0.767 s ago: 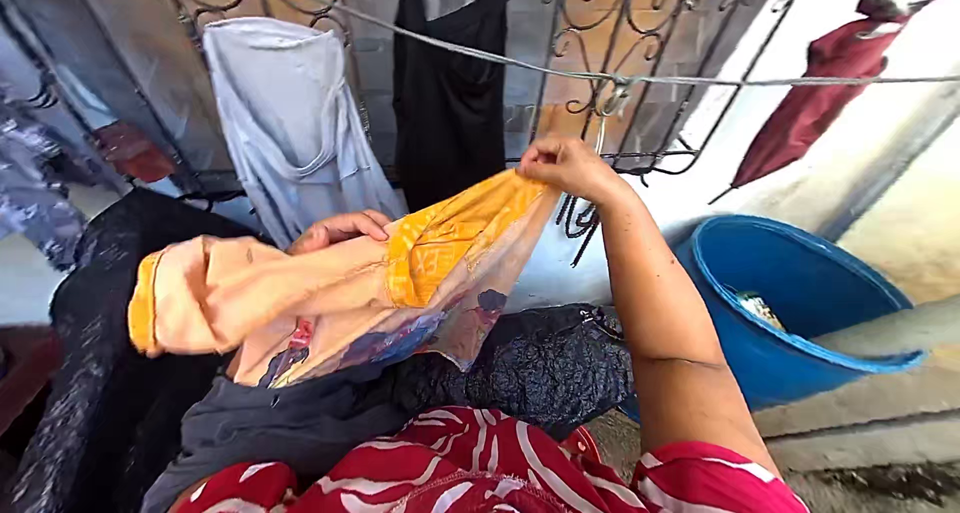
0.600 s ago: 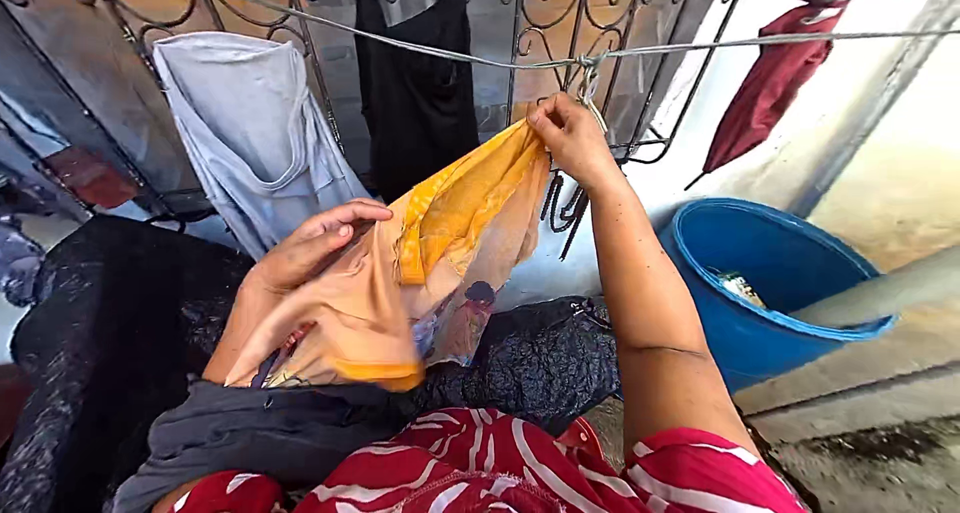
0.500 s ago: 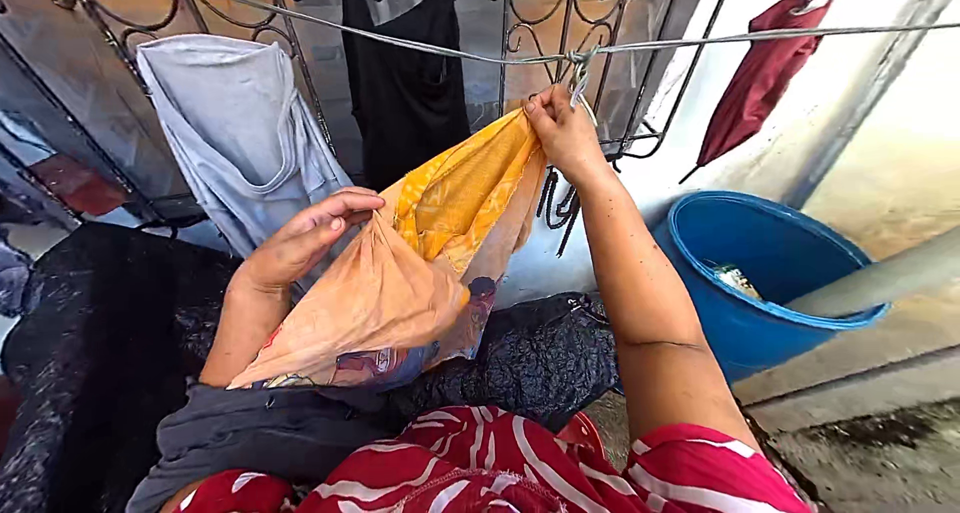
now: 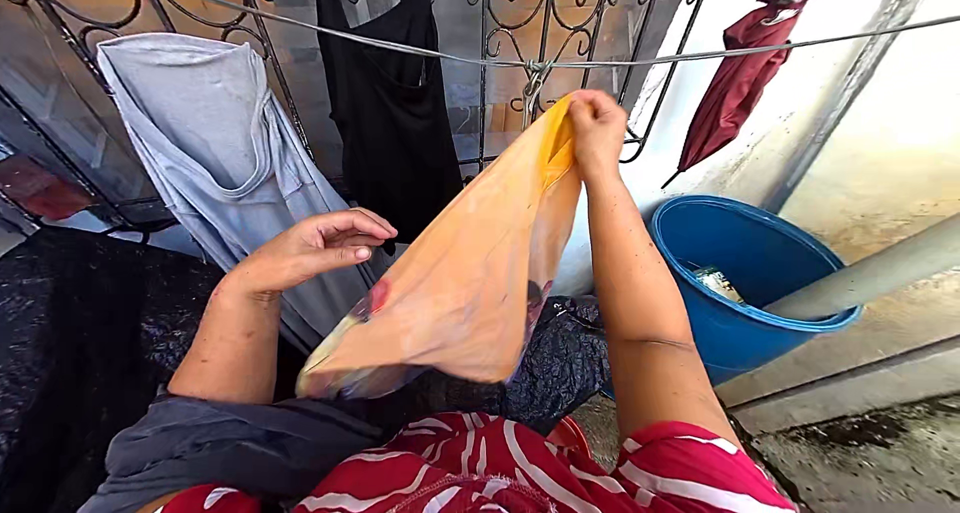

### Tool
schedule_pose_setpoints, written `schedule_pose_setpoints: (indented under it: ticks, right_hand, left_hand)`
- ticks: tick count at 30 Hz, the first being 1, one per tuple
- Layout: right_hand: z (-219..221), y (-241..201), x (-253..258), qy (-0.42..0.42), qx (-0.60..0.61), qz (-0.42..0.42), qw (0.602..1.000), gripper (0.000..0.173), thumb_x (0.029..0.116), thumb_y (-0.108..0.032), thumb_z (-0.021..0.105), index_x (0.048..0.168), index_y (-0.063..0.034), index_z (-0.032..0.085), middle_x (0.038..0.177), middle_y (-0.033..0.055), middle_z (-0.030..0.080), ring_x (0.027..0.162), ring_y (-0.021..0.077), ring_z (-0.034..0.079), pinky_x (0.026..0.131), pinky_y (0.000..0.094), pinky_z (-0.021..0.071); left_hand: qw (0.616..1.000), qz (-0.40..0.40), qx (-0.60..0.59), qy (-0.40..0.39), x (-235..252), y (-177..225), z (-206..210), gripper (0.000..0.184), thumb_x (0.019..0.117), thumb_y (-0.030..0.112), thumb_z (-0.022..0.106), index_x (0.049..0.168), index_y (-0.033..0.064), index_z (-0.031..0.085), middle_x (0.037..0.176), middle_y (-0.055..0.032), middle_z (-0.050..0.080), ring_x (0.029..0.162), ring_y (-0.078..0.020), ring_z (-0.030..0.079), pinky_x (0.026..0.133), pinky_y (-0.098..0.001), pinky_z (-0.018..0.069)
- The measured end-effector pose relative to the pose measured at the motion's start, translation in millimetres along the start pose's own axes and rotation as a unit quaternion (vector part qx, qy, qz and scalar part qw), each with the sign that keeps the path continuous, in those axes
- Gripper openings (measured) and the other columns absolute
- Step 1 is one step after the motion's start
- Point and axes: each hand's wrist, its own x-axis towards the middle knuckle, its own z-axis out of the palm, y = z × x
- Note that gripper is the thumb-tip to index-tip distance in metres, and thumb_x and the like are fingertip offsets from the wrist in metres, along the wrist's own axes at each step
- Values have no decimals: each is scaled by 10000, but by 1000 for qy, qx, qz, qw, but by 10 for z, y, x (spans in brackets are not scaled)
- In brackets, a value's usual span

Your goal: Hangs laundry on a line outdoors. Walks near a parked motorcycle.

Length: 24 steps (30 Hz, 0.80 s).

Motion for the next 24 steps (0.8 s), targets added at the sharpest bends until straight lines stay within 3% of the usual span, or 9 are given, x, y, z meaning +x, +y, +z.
schedule_pose_setpoints:
  ticks: [3, 6, 9, 12, 14, 16, 19, 21, 24]
  right_hand:
    - [-224, -49, 309, 111, 57, 38, 991, 247, 1040, -223, 549, 1069, -14, 678, 918, 53, 676, 850, 102, 658, 806, 313, 560]
    - [-193, -235, 407, -28, 27, 25, 999, 194, 981, -197, 634, 1005, -29, 728, 939, 53, 711, 869, 100, 666, 818, 323, 564]
    - [-28, -431, 420, -152, -84, -52, 984, 205, 938, -221, 708, 995, -28, 746, 953, 90, 725, 895, 141, 672, 852, 365, 550]
    - [75, -610, 476, -182, -138, -82, 970, 228, 948, -274, 693, 988, -54, 740, 893, 85, 716, 835, 169, 670, 802, 406, 543]
    - [40, -785, 546, -182, -146, -88, 968, 223, 949, -285, 696, 984, -70, 743, 891, 74, 714, 840, 171, 669, 805, 417, 536]
    - [-53, -909, 631, -166, -137, -103, 971, 208, 950, -292, 697, 976, -91, 744, 883, 52, 714, 835, 148, 668, 798, 397, 535]
    - [-283, -920, 835, -124, -129, -143, 973, 209, 962, -282, 682, 1002, -87, 744, 928, 53, 726, 872, 129, 678, 824, 369, 544]
    - [-481, -792, 1000, -99, -127, -161, 974, 216, 968, -286, 678, 1011, -84, 743, 951, 42, 729, 893, 107, 680, 840, 336, 549]
    - [-749, -503, 1181, -68, -118, -152, 979, 204, 969, -276, 686, 999, -84, 745, 952, 38, 729, 896, 94, 679, 842, 325, 551]
  left_hand:
    - [1000, 23, 13, 10, 30, 64, 19, 332, 941, 326, 697, 1169, 86, 721, 1302, -85, 666, 1145, -221, 658, 976, -336, 569]
    - [998, 36, 43, 12, 392, 91, 177, 277, 992, 276, 627, 1172, 86, 718, 1294, -68, 672, 1158, -210, 656, 991, -355, 563]
    - [994, 24, 106, -10, 1012, 29, 551, 256, 1017, 192, 565, 1161, 49, 720, 1322, -70, 660, 1213, -185, 636, 1013, -370, 557]
    - [999, -13, 36, 14, 1604, 67, 994, 286, 1044, 146, 515, 1275, 49, 655, 1380, -69, 623, 1253, -166, 595, 1047, -372, 507]
    - [997, -28, -31, 64, 1854, 232, 1287, 368, 1035, 135, 473, 1383, 95, 586, 1376, -76, 616, 1195, -179, 612, 995, -387, 507]
    - [994, -31, -40, 100, 2025, 305, 1465, 404, 1064, 206, 457, 1458, 163, 535, 1417, -58, 582, 1232, -194, 592, 1013, -426, 504]
    - [987, -5, 82, 135, 2260, 100, 1518, 406, 1091, 313, 454, 1463, 177, 543, 1555, -23, 486, 1396, -213, 482, 1111, -488, 431]
    - [956, 40, 236, 172, 2491, -157, 1480, 408, 1085, 334, 458, 1388, 111, 614, 1551, -90, 494, 1456, -271, 425, 1185, -538, 335]
    - [880, 5, 413, 236, 2722, -361, 1391, 464, 1037, 499, 507, 1343, 181, 650, 1564, -140, 444, 1401, -388, 424, 1081, -614, 382]
